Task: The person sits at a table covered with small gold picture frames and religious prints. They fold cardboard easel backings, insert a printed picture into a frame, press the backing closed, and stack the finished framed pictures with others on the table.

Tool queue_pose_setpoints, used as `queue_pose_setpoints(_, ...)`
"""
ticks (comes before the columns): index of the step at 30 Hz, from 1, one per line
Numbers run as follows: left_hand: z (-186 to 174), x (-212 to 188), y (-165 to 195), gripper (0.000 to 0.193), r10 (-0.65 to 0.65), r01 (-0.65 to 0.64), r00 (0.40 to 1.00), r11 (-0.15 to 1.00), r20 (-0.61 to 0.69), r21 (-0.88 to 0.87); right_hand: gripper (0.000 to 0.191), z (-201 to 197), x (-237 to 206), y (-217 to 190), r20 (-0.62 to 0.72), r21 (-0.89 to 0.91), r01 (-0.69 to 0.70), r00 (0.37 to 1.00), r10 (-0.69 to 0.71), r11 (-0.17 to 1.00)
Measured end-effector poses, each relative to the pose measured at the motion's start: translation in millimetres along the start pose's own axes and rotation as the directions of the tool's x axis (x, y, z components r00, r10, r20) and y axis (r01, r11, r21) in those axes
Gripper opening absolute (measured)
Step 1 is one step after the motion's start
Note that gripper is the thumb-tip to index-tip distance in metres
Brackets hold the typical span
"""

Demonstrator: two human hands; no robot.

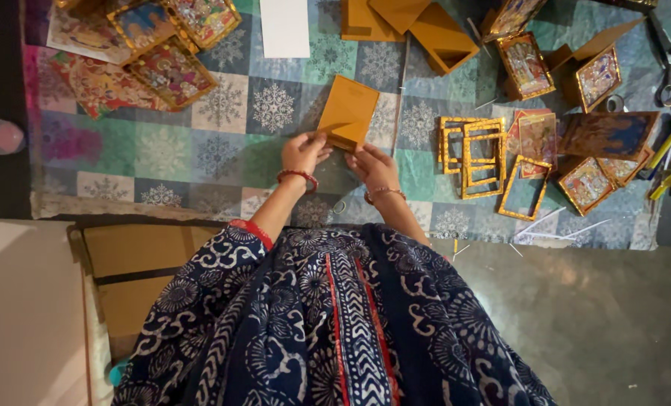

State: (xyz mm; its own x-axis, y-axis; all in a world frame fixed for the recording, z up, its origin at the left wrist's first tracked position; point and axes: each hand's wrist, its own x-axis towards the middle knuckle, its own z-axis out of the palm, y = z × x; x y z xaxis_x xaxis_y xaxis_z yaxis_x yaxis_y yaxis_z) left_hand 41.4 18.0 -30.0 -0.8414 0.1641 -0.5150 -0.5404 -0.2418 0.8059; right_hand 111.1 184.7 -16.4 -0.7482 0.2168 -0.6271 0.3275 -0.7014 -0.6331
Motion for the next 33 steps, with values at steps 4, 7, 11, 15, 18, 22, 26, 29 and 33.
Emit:
queue_pose_setpoints(4, 0.0, 1.9, -1.4, 0.028, -0.009, 0.009, 1.0, 1.0, -0.014, -0.002, 0.035, 4.2, -1.8, -1.4, -0.012, -0.022, 0.016, 1.0, -0.017, 1.0)
queue_pose_setpoints(7, -0.7, 1.3, -1.5, 0.029, -0.015, 0.015, 1.0, 1.0, -0.017, 0.006, 0.033, 6.6, -2.4, -1.7, -0.017, -0.076, 0.046, 0.999, -0.047, 0.996)
queue_pose_setpoints(11, -1.5, -0.5, 0.4, 0.029, 0.002, -0.002, 1.0, 1.0, -0.005, 0.008, 0.029, 6.3, -0.6, -1.6, 0.007, -0.102, 0.076, 0.997, -0.076, 0.992)
queue_pose_setpoints(15, -2.6, -3.6, 2.4, 0.029, 0.013, -0.013, 1.0, 1.0, -0.013, 0.021, 0.028, 5.6, 1.7, -0.4, -0.01, -0.148, 0.086, 0.996, -0.088, 0.985)
queue_pose_setpoints(18, -2.3, -4.4, 2.5, 0.028, 0.028, -0.027, 0.999, 0.999, -0.017, 0.036, 0.028, 5.8, 2.1, 0.8, -0.005, -0.155, 0.099, 0.995, -0.101, 0.983)
queue_pose_setpoints(22, -1.2, -3.8, 0.6, 0.028, 0.045, -0.044, 0.999, 0.998, -0.03, 0.054, 0.028, 5.1, 1.3, 2.3, -0.008, -0.152, 0.107, 0.994, -0.11, 0.983)
queue_pose_setpoints(26, -3.4, -3.8, -1.3, 0.026, 0.026, -0.026, 0.999, 0.999, -0.023, 0.022, 0.027, 3.9, 2.5, 2.0, -0.021, -0.163, 0.098, 0.994, -0.103, 0.982)
queue_pose_setpoints(29, -3.9, -4.2, -3.3, 0.023, 0.106, -0.108, 0.994, 0.993, 0.038, 0.055, 0.023, 3.8, 3.2, 2.1, -0.024, -0.143, 0.086, 0.996, -0.09, 0.986)
queue_pose_setpoints(33, -1.4, -3.2, -2.9, 0.024, 0.059, -0.058, 0.998, 0.996, 0.0, 0.061, 0.026, 5.0, -0.1, 4.8, 0.01, -0.16, 0.105, 0.994, -0.104, 0.982)
